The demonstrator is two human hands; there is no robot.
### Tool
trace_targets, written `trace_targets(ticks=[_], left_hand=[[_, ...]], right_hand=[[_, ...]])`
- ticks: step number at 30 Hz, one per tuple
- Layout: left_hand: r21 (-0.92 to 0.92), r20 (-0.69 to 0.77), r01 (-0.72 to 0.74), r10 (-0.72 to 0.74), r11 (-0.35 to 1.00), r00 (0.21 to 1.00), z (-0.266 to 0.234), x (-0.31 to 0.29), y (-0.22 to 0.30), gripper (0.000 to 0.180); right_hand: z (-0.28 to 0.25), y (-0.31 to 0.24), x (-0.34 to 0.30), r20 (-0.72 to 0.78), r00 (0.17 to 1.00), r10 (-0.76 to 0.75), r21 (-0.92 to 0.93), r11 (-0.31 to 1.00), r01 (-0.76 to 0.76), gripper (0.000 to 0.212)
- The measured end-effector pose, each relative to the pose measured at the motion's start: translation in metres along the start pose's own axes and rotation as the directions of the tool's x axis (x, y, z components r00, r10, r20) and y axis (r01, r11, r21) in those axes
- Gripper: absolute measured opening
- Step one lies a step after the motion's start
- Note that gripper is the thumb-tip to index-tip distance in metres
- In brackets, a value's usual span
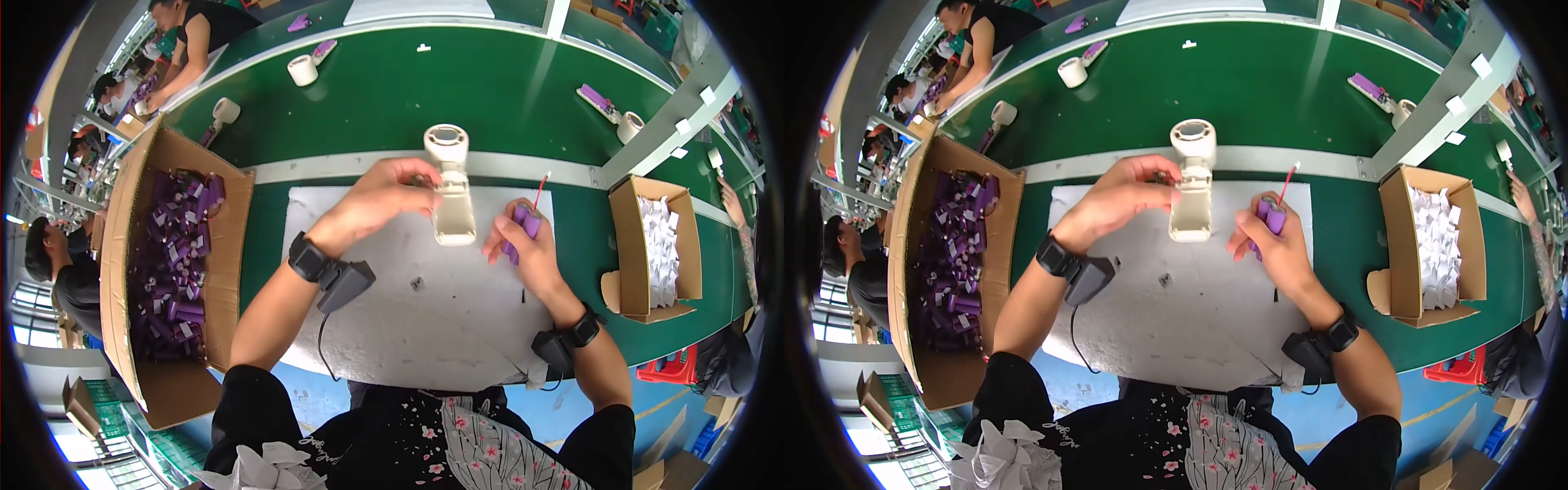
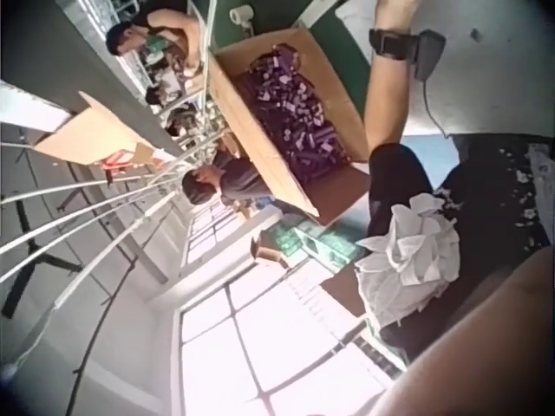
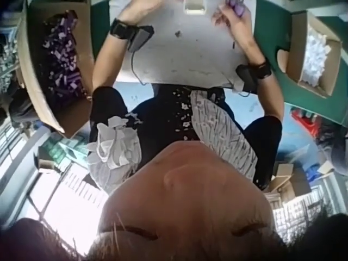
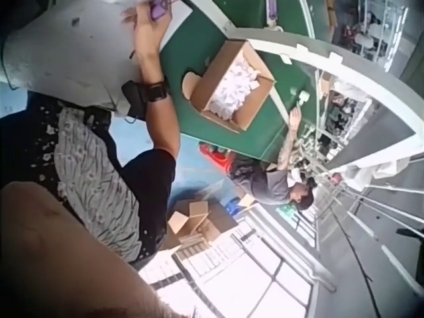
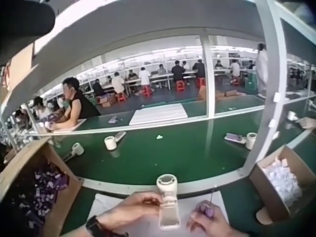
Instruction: The person picks up a battery pack, peels off a piece of tape, and applies a new adhesive strip. They then pick up a fan housing, connect the battery pack's wire to the circuit board, and press the battery into the housing.
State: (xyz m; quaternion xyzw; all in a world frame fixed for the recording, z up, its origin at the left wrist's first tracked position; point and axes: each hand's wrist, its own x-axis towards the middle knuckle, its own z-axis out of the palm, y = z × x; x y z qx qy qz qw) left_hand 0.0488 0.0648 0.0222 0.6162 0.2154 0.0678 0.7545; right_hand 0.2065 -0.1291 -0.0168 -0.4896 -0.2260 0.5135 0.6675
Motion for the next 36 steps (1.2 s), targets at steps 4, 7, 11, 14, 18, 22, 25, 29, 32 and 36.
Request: trace_targets(ticks=[4, 7, 11, 14, 18, 22, 25, 29, 32, 36], left_hand=[[0.099, 0.084, -0.06, 0.052, 0.993, 0.995, 0.034, -0.027, -0.03, 0.028], [0.125, 0.092, -0.077, 0.066, 0.989, 0.994, 0.038, -0.034, -0.039, 0.031], [0.038, 0.085, -0.063, 0.06, 0.997, 0.995, 0.033, -0.04, -0.047, 0.039], [0.018, 0.12, -0.055, 0.053, 0.998, 0.991, 0.028, -0.043, -0.047, 0.046], [0.166, 0.087, -0.184, 0.172, 0.969, 0.981, 0.027, -0.046, -0.043, 0.046], [0.093, 0.084, -0.188, 0.18, 0.978, 0.98, 0.027, -0.046, -0.05, 0.037], [0.123, 0.082, -0.202, 0.193, 0.972, 0.978, 0.027, -0.046, -0.051, 0.037], [0.187, 0.161, -0.132, 0.102, 0.974, 0.982, 0.024, -0.045, -0.048, 0.049], [0.14, 0.131, -0.181, 0.163, 0.973, 0.978, 0.027, -0.044, -0.052, 0.038], [0.29, 0.13, -0.312, 0.285, 0.905, 0.95, 0.023, -0.046, -0.048, 0.03]], right_hand=[[0.017, -0.008, -0.004, 0.027, 0.997, -0.072, -0.416, 0.906, 0.077, 0.023], [0.016, -0.007, -0.005, 0.1, 0.984, -0.15, -0.628, 0.757, 0.179, 0.023], [0.025, -0.007, -0.01, 0.112, 0.984, -0.141, -0.743, 0.645, 0.177, 0.026], [0.03, -0.013, -0.015, 0.119, 0.987, -0.112, -0.797, 0.582, 0.162, 0.026], [0.029, -0.008, -0.013, 0.232, 0.934, -0.272, -0.862, 0.388, 0.327, 0.025], [0.031, -0.005, -0.015, 0.305, 0.88, -0.365, -0.836, 0.339, 0.431, 0.026], [0.033, 0.0, -0.013, 0.347, 0.854, -0.387, -0.794, 0.364, 0.487, 0.026], [0.035, 0.008, -0.011, 0.424, 0.806, -0.412, -0.741, 0.354, 0.571, 0.027], [0.036, 0.01, -0.012, 0.413, 0.815, -0.406, -0.772, 0.318, 0.55, 0.027], [0.036, 0.008, -0.012, 0.41, 0.829, -0.381, -0.792, 0.302, 0.531, 0.029]])
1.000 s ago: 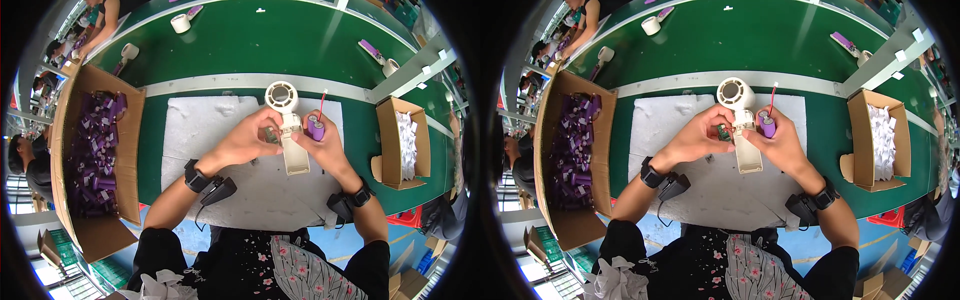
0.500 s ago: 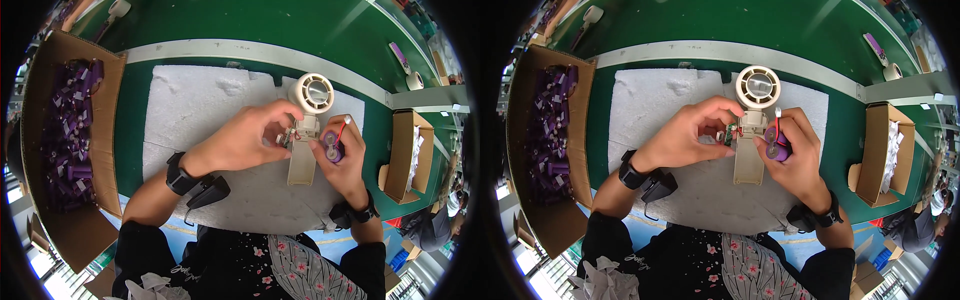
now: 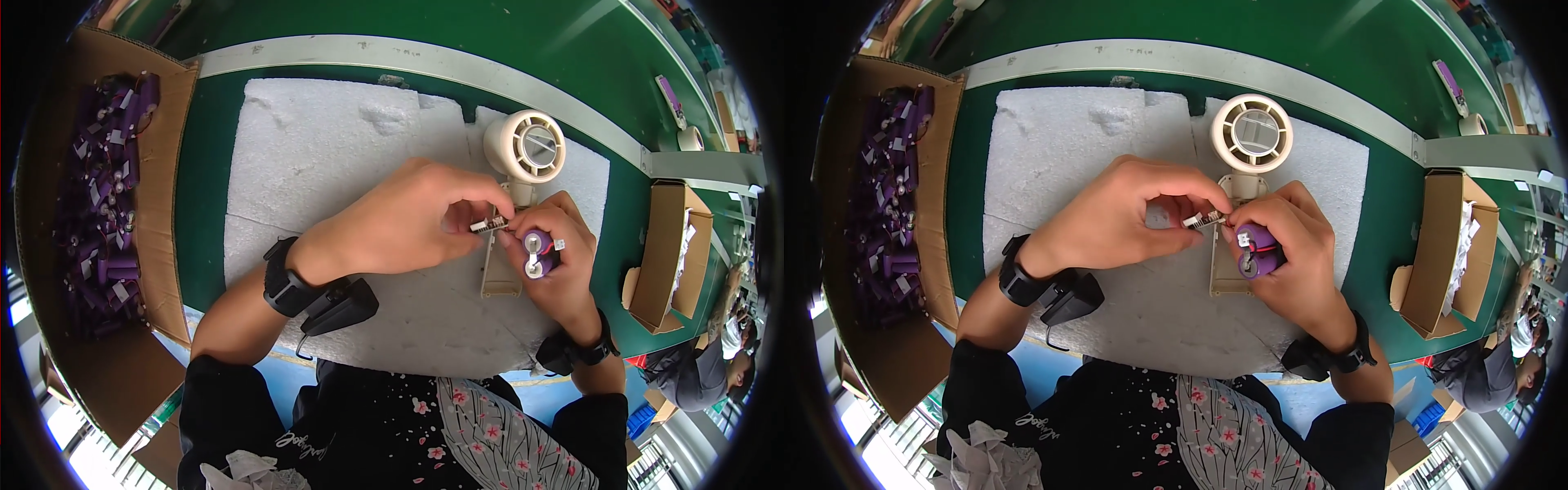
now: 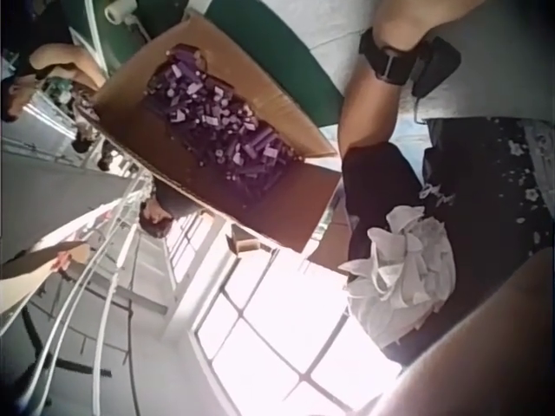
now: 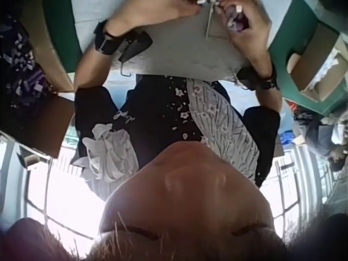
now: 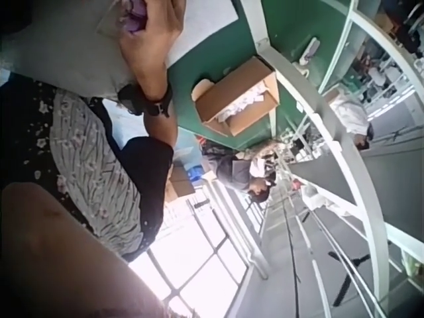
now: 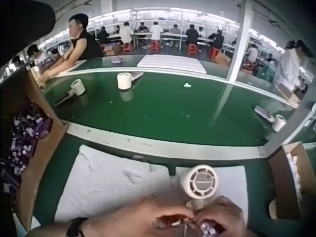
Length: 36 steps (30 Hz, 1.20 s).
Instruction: The person picks up a battery pack, peels off a piece of tape, and applies a new adhesive strip. They then pick up a fan housing, connect the battery pack's wire to the circuit board, and press the battery into the housing.
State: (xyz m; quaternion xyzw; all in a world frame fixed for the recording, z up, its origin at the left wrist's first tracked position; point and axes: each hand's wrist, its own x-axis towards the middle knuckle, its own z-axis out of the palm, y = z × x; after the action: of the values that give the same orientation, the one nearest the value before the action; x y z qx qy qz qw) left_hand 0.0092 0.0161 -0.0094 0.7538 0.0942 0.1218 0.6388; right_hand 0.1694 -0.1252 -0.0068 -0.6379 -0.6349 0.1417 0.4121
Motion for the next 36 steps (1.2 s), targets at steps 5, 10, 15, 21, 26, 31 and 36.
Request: trace_targets(ticks=[5, 10, 15, 21, 26, 31, 36], left_hand=[[0.282, -0.066, -0.223, 0.251, 0.933, 0.966, -0.001, -0.001, -0.009, 0.041], [0.319, -0.013, -0.231, 0.248, 0.919, 0.969, 0.001, -0.003, -0.003, 0.039], [0.21, -0.09, -0.218, 0.241, 0.953, 0.966, 0.014, -0.002, 0.0, 0.032], [0.156, -0.158, -0.119, 0.143, 0.981, 0.977, 0.019, 0.0, 0.0, 0.031], [0.233, -0.149, -0.208, 0.246, 0.95, 0.958, 0.023, -0.001, -0.002, 0.034], [0.235, -0.195, -0.193, 0.241, 0.953, 0.951, 0.025, -0.003, 0.001, 0.04], [0.181, -0.209, -0.148, 0.185, 0.972, 0.96, 0.025, -0.003, 0.0, 0.046]], right_hand=[[-0.002, -0.002, 0.001, 0.055, 0.998, 0.002, -0.037, 0.999, 0.0, 0.032], [-0.001, -0.001, -0.001, 0.061, 0.998, -0.016, -0.06, 0.998, 0.019, 0.033], [-0.001, -0.001, 0.0, 0.083, 0.996, -0.023, -0.079, 0.996, 0.029, 0.032], [-0.005, -0.002, 0.0, 0.102, 0.995, -0.019, -0.056, 0.998, 0.024, 0.031], [0.001, -0.005, -0.005, 0.019, 0.996, 0.092, 0.092, 0.991, -0.093, 0.03], [-0.005, -0.005, -0.005, -0.009, 0.976, 0.22, 0.099, 0.971, -0.218, 0.032], [-0.001, 0.001, 0.003, -0.071, 0.991, -0.116, -0.06, 0.992, 0.112, 0.034]])
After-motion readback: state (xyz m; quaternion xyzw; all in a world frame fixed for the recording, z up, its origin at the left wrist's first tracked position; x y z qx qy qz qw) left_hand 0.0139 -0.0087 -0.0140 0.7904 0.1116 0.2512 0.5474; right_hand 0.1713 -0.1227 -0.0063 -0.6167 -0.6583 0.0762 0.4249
